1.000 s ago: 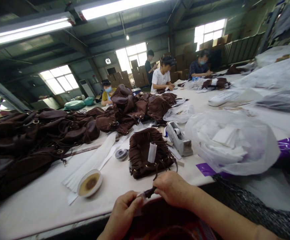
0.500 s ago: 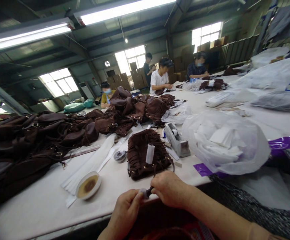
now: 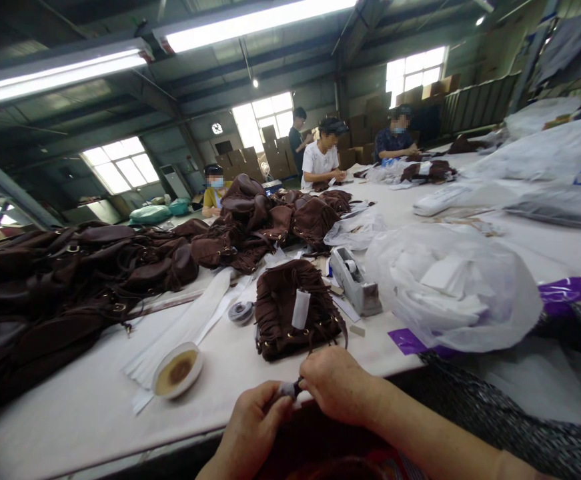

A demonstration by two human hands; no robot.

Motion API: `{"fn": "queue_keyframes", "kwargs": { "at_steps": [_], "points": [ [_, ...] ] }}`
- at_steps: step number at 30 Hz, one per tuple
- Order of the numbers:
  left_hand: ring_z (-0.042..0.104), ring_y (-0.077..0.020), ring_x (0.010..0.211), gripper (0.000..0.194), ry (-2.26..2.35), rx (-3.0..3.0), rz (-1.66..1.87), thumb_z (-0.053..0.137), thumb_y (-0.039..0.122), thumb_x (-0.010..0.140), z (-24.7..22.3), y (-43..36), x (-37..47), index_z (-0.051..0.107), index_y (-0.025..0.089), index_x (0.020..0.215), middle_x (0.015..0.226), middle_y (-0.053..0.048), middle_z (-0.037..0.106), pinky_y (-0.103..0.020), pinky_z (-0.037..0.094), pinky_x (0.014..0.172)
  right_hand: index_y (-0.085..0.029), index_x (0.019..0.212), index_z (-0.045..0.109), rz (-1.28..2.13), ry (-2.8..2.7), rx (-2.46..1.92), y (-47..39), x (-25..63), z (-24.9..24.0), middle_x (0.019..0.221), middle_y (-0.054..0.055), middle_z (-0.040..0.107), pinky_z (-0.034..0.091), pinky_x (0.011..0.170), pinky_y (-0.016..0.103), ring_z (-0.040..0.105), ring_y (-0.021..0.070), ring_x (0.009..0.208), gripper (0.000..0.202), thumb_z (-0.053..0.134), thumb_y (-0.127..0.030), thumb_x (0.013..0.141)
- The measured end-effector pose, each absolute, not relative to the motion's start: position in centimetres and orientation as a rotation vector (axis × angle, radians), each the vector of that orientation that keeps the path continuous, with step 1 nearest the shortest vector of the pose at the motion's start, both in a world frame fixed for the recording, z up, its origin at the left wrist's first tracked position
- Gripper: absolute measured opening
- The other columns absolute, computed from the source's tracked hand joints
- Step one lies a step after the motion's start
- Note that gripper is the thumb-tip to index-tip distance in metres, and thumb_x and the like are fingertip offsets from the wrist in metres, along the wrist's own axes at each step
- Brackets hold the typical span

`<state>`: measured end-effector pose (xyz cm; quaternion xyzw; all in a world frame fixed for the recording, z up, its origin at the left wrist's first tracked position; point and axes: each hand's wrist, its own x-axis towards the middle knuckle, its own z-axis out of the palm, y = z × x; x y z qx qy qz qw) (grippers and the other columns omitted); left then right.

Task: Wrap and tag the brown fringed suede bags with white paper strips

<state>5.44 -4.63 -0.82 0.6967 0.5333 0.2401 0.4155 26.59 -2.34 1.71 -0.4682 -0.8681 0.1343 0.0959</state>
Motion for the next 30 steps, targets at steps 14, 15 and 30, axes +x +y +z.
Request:
{"fn": "queue_keyframes", "kwargs": {
  "at_steps": [14, 15, 30],
  "points": [
    [0.056, -0.0167, 0.066, 0.022, 1.441, 1.7, 0.641, 0.059, 0.04, 0.09, -0.4, -4.2, 6.3, 0.064, 0.019, 0.083, 0.069, -0.001, 0.065, -0.026, 0.038, 0.061, -0.019, 0.081, 0.068, 0.457, -2.486, -1.34, -1.8, 27.7, 1.0, 0.081, 0.005, 0.074, 0.035, 0.064, 0.029, 0.068, 0.0196, 0.076, 0.022, 0.052, -0.026, 0.094],
    [0.056, -0.0167, 0.066, 0.023, 1.448, 1.685, 0.635, 0.059, 0.041, 0.089, -0.5, -4.2, 6.3, 0.064, 0.019, 0.082, 0.069, -0.001, 0.065, -0.026, 0.038, 0.061, -0.019, 0.081, 0.068, 0.46, -2.484, -1.339, -1.8, 27.7, 1.0, 0.081, 0.005, 0.074, 0.035, 0.064, 0.029, 0.068, 0.0197, 0.076, 0.022, 0.052, -0.026, 0.094],
    [0.064, -0.0263, 0.112, 0.048, 1.384, 1.753, 0.71, 0.058, 0.029, 0.086, -0.6, -4.3, 7.9, 0.059, 0.016, 0.132, 0.124, -0.013, 0.069, -0.038, 0.047, 0.101, -0.018, 0.08, 0.068, 0.581, -2.474, -1.186, -1.9, 28.0, 0.6, 0.079, 0.005, 0.073, 0.036, 0.064, 0.028, 0.066, 0.0187, 0.074, 0.021, 0.053, -0.025, 0.093]
  ]
}}
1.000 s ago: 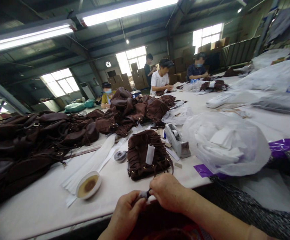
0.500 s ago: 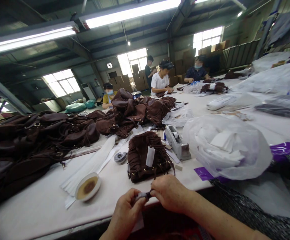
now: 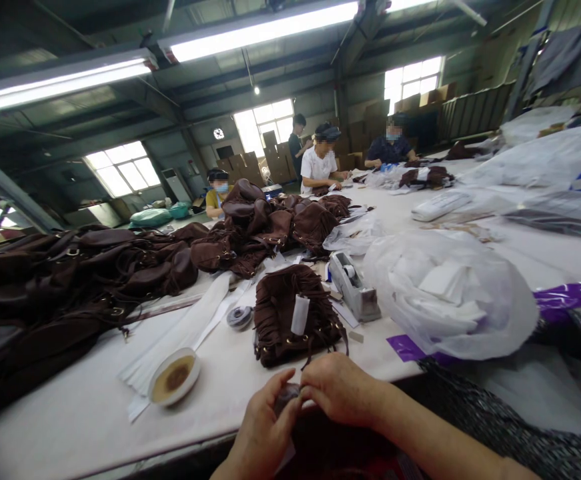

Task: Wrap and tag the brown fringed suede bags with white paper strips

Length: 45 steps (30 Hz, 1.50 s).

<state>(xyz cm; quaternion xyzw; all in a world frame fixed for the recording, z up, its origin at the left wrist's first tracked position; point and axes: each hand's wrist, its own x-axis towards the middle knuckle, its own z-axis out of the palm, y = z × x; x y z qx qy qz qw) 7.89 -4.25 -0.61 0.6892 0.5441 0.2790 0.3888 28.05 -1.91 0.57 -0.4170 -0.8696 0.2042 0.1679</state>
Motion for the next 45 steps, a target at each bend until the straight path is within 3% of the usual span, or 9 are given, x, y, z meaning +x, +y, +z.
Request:
{"fn": "queue_keyframes", "kwargs": {
  "at_steps": [2, 6, 8, 20, 27, 31, 34, 39, 45],
  "points": [
    [0.063, -0.0267, 0.113, 0.047, 1.452, 1.787, 0.722, 0.061, 0.033, 0.085, -0.7, -4.0, 7.5, 0.06, 0.015, 0.129, 0.123, -0.014, 0.068, -0.038, 0.046, 0.099, -0.018, 0.082, 0.068, 0.584, -2.448, -1.197, -1.8, 28.3, 0.4, 0.08, 0.005, 0.073, 0.036, 0.065, 0.028, 0.066, 0.0185, 0.075, 0.022, 0.052, -0.025, 0.094],
    [0.062, -0.0212, 0.077, 0.024, 1.509, 1.843, 0.529, 0.058, 0.039, 0.088, -0.2, -4.1, 6.8, 0.068, 0.018, 0.087, 0.08, -0.005, 0.071, -0.03, 0.045, 0.07, -0.018, 0.082, 0.068, 0.518, -2.511, -1.169, -1.8, 28.6, 0.6, 0.081, 0.006, 0.073, 0.035, 0.065, 0.028, 0.066, 0.0191, 0.076, 0.018, 0.054, -0.023, 0.093],
    [0.059, -0.0186, 0.07, 0.022, 1.473, 1.839, 0.498, 0.058, 0.036, 0.088, -0.1, -4.4, 6.6, 0.067, 0.018, 0.079, 0.072, -0.002, 0.068, -0.028, 0.04, 0.064, -0.018, 0.081, 0.068, 0.494, -2.546, -1.132, -1.9, 28.7, 0.8, 0.081, 0.006, 0.073, 0.035, 0.065, 0.028, 0.065, 0.0188, 0.076, 0.018, 0.054, -0.022, 0.092],
    [0.063, -0.0184, 0.077, 0.022, 1.323, 1.674, 0.637, 0.056, 0.035, 0.091, -0.4, -5.2, 8.5, 0.072, 0.02, 0.091, 0.08, -0.003, 0.072, -0.026, 0.044, 0.07, -0.017, 0.08, 0.068, 0.534, -2.496, -1.205, -2.6, 28.4, 0.7, 0.079, 0.006, 0.073, 0.041, 0.067, 0.03, 0.067, 0.0212, 0.076, 0.012, 0.058, -0.017, 0.087],
    [0.062, -0.0171, 0.068, 0.028, 1.376, 1.583, 0.681, 0.056, 0.042, 0.091, -0.6, -5.0, 8.6, 0.072, 0.019, 0.088, 0.071, -0.002, 0.069, -0.025, 0.045, 0.064, -0.019, 0.104, 0.065, 0.272, -2.11, -1.04, -3.8, 28.9, 0.9, 0.112, 0.01, 0.066, 0.04, 0.096, 0.043, 0.057, 0.0262, 0.108, 0.02, 0.063, -0.015, 0.085],
    [0.062, -0.0175, 0.067, 0.03, 1.377, 1.519, 0.682, 0.058, 0.046, 0.089, -1.0, -5.3, 9.1, 0.072, 0.019, 0.088, 0.07, -0.003, 0.069, -0.025, 0.047, 0.063, -0.019, 0.083, 0.063, 0.252, -1.927, -1.267, -6.8, 28.2, -1.7, 0.092, 0.008, 0.065, 0.044, 0.085, 0.042, 0.059, 0.0247, 0.092, 0.013, 0.053, -0.017, 0.091],
    [0.061, -0.0174, 0.065, 0.032, 1.365, 1.524, 0.686, 0.058, 0.048, 0.088, -1.6, -5.9, 9.8, 0.072, 0.018, 0.087, 0.069, -0.003, 0.069, -0.025, 0.047, 0.062, -0.02, 0.088, 0.066, 0.549, -1.822, -1.457, -9.0, 27.7, -3.8, 0.081, 0.004, 0.064, 0.046, 0.071, 0.034, 0.06, 0.0196, 0.075, 0.017, 0.05, -0.018, 0.092],
    [0.065, -0.0207, 0.075, 0.03, 1.314, 1.656, 0.709, 0.057, 0.044, 0.09, -2.7, -7.2, 11.5, 0.073, 0.019, 0.092, 0.081, -0.006, 0.074, -0.028, 0.05, 0.071, -0.02, 0.092, 0.068, 0.955, -1.536, -1.522, -10.2, 27.6, -4.8, 0.088, 0.004, 0.07, 0.05, 0.071, 0.029, 0.064, 0.019, 0.078, 0.013, 0.056, -0.023, 0.088],
    [0.066, -0.0245, 0.09, 0.037, 1.176, 1.766, 0.668, 0.053, 0.046, 0.093, -2.1, -7.5, 12.5, 0.073, 0.018, 0.104, 0.097, -0.011, 0.074, -0.032, 0.051, 0.085, -0.021, 0.083, 0.069, 0.975, -1.397, -1.466, -9.7, 28.9, -5.6, 0.083, 0.004, 0.07, 0.052, 0.072, 0.03, 0.065, 0.0207, 0.078, 0.02, 0.053, -0.028, 0.092]
  ]
}}
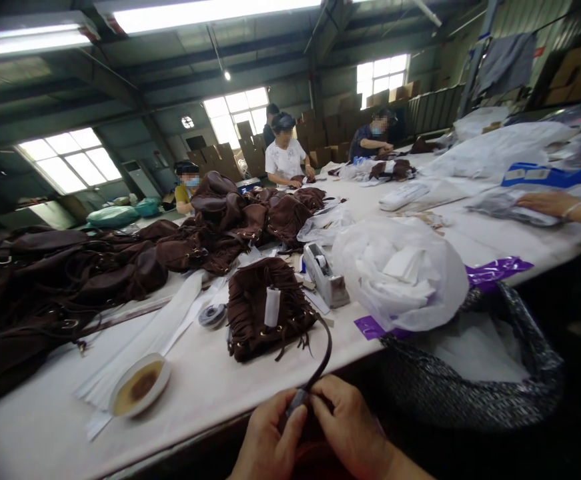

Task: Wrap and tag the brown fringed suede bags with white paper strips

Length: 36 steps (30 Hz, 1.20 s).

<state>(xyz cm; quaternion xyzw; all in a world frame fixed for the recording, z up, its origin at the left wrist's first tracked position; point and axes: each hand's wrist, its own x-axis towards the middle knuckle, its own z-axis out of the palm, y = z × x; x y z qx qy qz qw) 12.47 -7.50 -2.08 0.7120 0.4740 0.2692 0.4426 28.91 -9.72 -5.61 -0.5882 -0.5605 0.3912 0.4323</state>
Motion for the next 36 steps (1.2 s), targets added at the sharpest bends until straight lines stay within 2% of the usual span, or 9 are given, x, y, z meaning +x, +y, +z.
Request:
{"fn": "queue_keyframes", "kwargs": {
  "at_steps": [5, 7, 10, 15, 19, 21, 26, 32, 36],
  "points": [
    [0.062, -0.0191, 0.075, 0.047, 1.138, 1.58, 0.6, 0.046, 0.052, 0.096, -1.3, -6.5, 12.8, 0.073, 0.015, 0.086, 0.08, -0.007, 0.072, -0.027, 0.049, 0.069, -0.02, 0.077, 0.063, 0.782, -1.468, -1.384, -9.4, 29.9, -6.6, 0.086, 0.006, 0.065, 0.051, 0.075, 0.031, 0.062, 0.0201, 0.082, 0.018, 0.05, -0.02, 0.09],
    [0.06, -0.0171, 0.067, 0.039, 1.191, 1.489, 0.553, 0.053, 0.046, 0.092, -1.4, -6.3, 13.2, 0.073, 0.015, 0.083, 0.073, -0.005, 0.071, -0.026, 0.047, 0.063, -0.02, 0.075, 0.059, 0.75, -1.456, -1.389, -9.5, 30.0, -7.0, 0.084, 0.006, 0.062, 0.05, 0.073, 0.031, 0.06, 0.0199, 0.081, 0.018, 0.048, -0.019, 0.089],
    [0.062, -0.0172, 0.07, 0.021, 1.224, 1.402, 0.532, 0.064, 0.032, 0.082, -1.5, -6.2, 13.9, 0.074, 0.014, 0.087, 0.076, -0.005, 0.073, -0.026, 0.049, 0.066, -0.02, 0.082, 0.058, 0.843, -1.433, -1.367, -10.1, 30.4, -7.2, 0.084, 0.004, 0.061, 0.049, 0.07, 0.031, 0.059, 0.019, 0.077, 0.013, 0.048, -0.02, 0.09],
    [0.064, -0.0187, 0.076, 0.017, 1.222, 1.36, 0.582, 0.067, 0.028, 0.077, -1.7, -6.4, 14.5, 0.071, 0.014, 0.086, 0.081, -0.006, 0.074, -0.028, 0.05, 0.073, -0.022, 0.106, 0.057, 1.078, -1.422, -1.171, -11.4, 31.3, -6.6, 0.1, 0.005, 0.064, 0.052, 0.072, 0.029, 0.061, 0.0185, 0.082, 0.018, 0.053, -0.019, 0.088],
    [0.06, -0.0168, 0.073, 0.011, 1.23, 1.403, 0.601, 0.068, 0.021, 0.072, -2.3, -6.7, 14.7, 0.067, 0.016, 0.082, 0.077, -0.002, 0.069, -0.027, 0.048, 0.069, -0.021, 0.092, 0.058, 1.06, -1.409, -1.174, -11.3, 31.8, -6.5, 0.104, 0.006, 0.063, 0.052, 0.075, 0.029, 0.062, 0.0181, 0.087, 0.006, 0.052, -0.02, 0.091],
    [0.057, -0.0151, 0.069, 0.012, 1.243, 1.419, 0.609, 0.069, 0.02, 0.069, -2.6, -6.8, 14.7, 0.065, 0.017, 0.08, 0.072, 0.0, 0.066, -0.025, 0.046, 0.065, -0.021, 0.083, 0.056, 1.025, -1.432, -1.181, -11.0, 32.1, -6.5, 0.104, 0.006, 0.064, 0.052, 0.079, 0.03, 0.062, 0.0192, 0.092, 0.01, 0.051, -0.021, 0.092],
    [0.057, -0.0151, 0.069, 0.016, 1.205, 1.401, 0.602, 0.071, 0.018, 0.067, -2.6, -7.0, 14.7, 0.067, 0.017, 0.083, 0.073, 0.0, 0.066, -0.024, 0.046, 0.064, -0.021, 0.082, 0.054, 1.052, -1.436, -1.138, -10.9, 32.3, -6.4, 0.103, 0.006, 0.064, 0.05, 0.082, 0.031, 0.062, 0.0197, 0.094, 0.011, 0.05, -0.017, 0.091],
    [0.066, -0.019, 0.086, 0.018, 1.11, 1.489, 0.587, 0.06, 0.025, 0.084, -2.2, -7.2, 13.9, 0.074, 0.019, 0.093, 0.092, -0.005, 0.075, -0.028, 0.051, 0.082, -0.021, 0.083, 0.06, 1.135, -1.356, -1.12, -11.0, 32.1, -5.8, 0.098, 0.005, 0.064, 0.05, 0.079, 0.03, 0.062, 0.0187, 0.09, 0.011, 0.054, -0.021, 0.092],
    [0.065, -0.0178, 0.085, 0.016, 1.103, 1.482, 0.584, 0.063, 0.025, 0.084, -2.5, -7.4, 13.6, 0.073, 0.019, 0.095, 0.092, -0.004, 0.074, -0.026, 0.051, 0.08, -0.021, 0.085, 0.061, 1.137, -1.363, -1.088, -11.2, 32.2, -5.7, 0.098, 0.006, 0.064, 0.051, 0.08, 0.03, 0.063, 0.0194, 0.091, 0.008, 0.055, -0.022, 0.091]
  ]
}}
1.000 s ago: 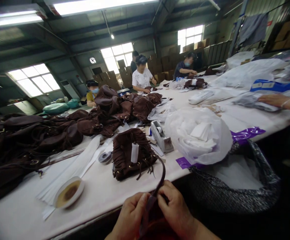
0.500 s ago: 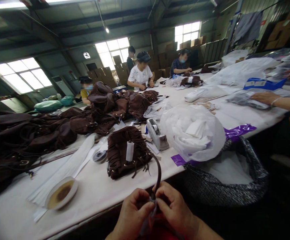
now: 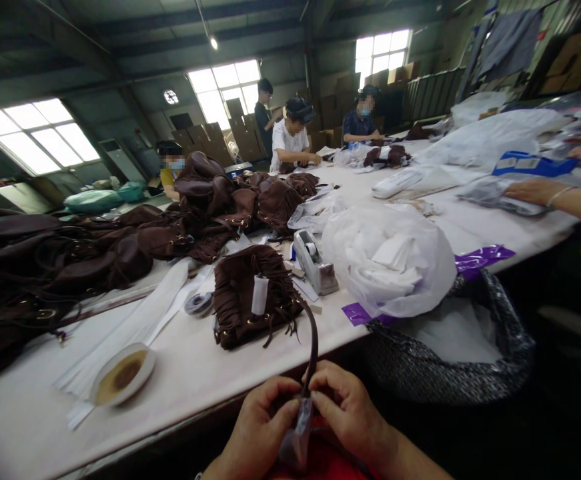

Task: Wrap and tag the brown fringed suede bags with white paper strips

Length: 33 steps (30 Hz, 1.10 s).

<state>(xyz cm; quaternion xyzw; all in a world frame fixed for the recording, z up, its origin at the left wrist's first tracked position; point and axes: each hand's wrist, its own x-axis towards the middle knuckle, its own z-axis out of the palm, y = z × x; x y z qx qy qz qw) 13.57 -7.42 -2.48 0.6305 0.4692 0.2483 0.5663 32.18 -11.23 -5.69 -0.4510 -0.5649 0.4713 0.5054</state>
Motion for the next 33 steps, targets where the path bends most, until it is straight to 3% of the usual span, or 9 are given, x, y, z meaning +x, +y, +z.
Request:
{"fn": "queue_keyframes", "kwargs": {
  "at_steps": [7, 13, 18, 25, 29, 33],
  "points": [
    [0.061, -0.0147, 0.077, 0.003, 1.075, 1.616, 0.68, 0.066, 0.02, 0.082, -3.3, -7.7, 13.2, 0.069, 0.02, 0.083, 0.083, -0.002, 0.069, -0.023, 0.049, 0.074, -0.021, 0.1, 0.062, 1.147, -1.49, -1.021, -11.6, 33.0, -5.5, 0.111, 0.01, 0.063, 0.053, 0.085, 0.033, 0.063, 0.0224, 0.099, 0.013, 0.057, -0.027, 0.09],
    [0.059, -0.0132, 0.073, 0.01, 0.937, 1.872, 0.835, 0.064, 0.012, 0.084, -3.6, -7.6, 13.1, 0.065, 0.019, 0.077, 0.077, -0.001, 0.064, -0.022, 0.047, 0.069, -0.021, 0.098, 0.062, 1.175, -1.458, -1.021, -11.7, 32.9, -5.5, 0.113, 0.009, 0.063, 0.053, 0.086, 0.032, 0.063, 0.0228, 0.102, 0.01, 0.06, -0.021, 0.088],
    [0.059, -0.0139, 0.076, 0.009, 0.902, 1.913, 0.871, 0.061, 0.012, 0.087, -3.7, -7.7, 13.1, 0.064, 0.019, 0.083, 0.081, -0.002, 0.062, -0.024, 0.048, 0.072, -0.022, 0.104, 0.06, 1.206, -1.459, -0.976, -12.1, 32.9, -5.6, 0.115, 0.009, 0.063, 0.053, 0.09, 0.035, 0.063, 0.0238, 0.105, 0.019, 0.063, -0.019, 0.086],
    [0.06, -0.0139, 0.078, 0.009, 0.87, 1.964, 0.89, 0.059, 0.013, 0.09, -3.6, -7.8, 13.1, 0.064, 0.019, 0.088, 0.084, -0.003, 0.062, -0.025, 0.049, 0.073, -0.021, 0.095, 0.062, 1.2, -1.434, -1.004, -12.1, 32.5, -5.2, 0.107, 0.007, 0.066, 0.053, 0.082, 0.03, 0.065, 0.0185, 0.091, 0.003, 0.059, -0.022, 0.093],
    [0.058, -0.0134, 0.076, 0.009, 0.828, 2.011, 0.951, 0.058, 0.011, 0.089, -4.2, -7.8, 13.1, 0.061, 0.019, 0.087, 0.081, -0.002, 0.061, -0.024, 0.047, 0.069, -0.019, 0.085, 0.061, 1.172, -1.489, -0.999, -11.9, 32.5, -5.2, 0.105, 0.007, 0.067, 0.052, 0.085, 0.03, 0.065, 0.0193, 0.095, 0.011, 0.059, -0.024, 0.094],
    [0.056, -0.0126, 0.074, 0.012, 0.806, 2.036, 0.963, 0.055, 0.009, 0.089, -4.5, -7.9, 13.1, 0.059, 0.02, 0.086, 0.08, -0.001, 0.058, -0.023, 0.045, 0.067, -0.02, 0.089, 0.06, 1.18, -1.501, -1.012, -12.1, 32.5, -5.3, 0.105, 0.008, 0.065, 0.052, 0.081, 0.029, 0.064, 0.0191, 0.093, 0.01, 0.055, -0.025, 0.095]
  ]
}}
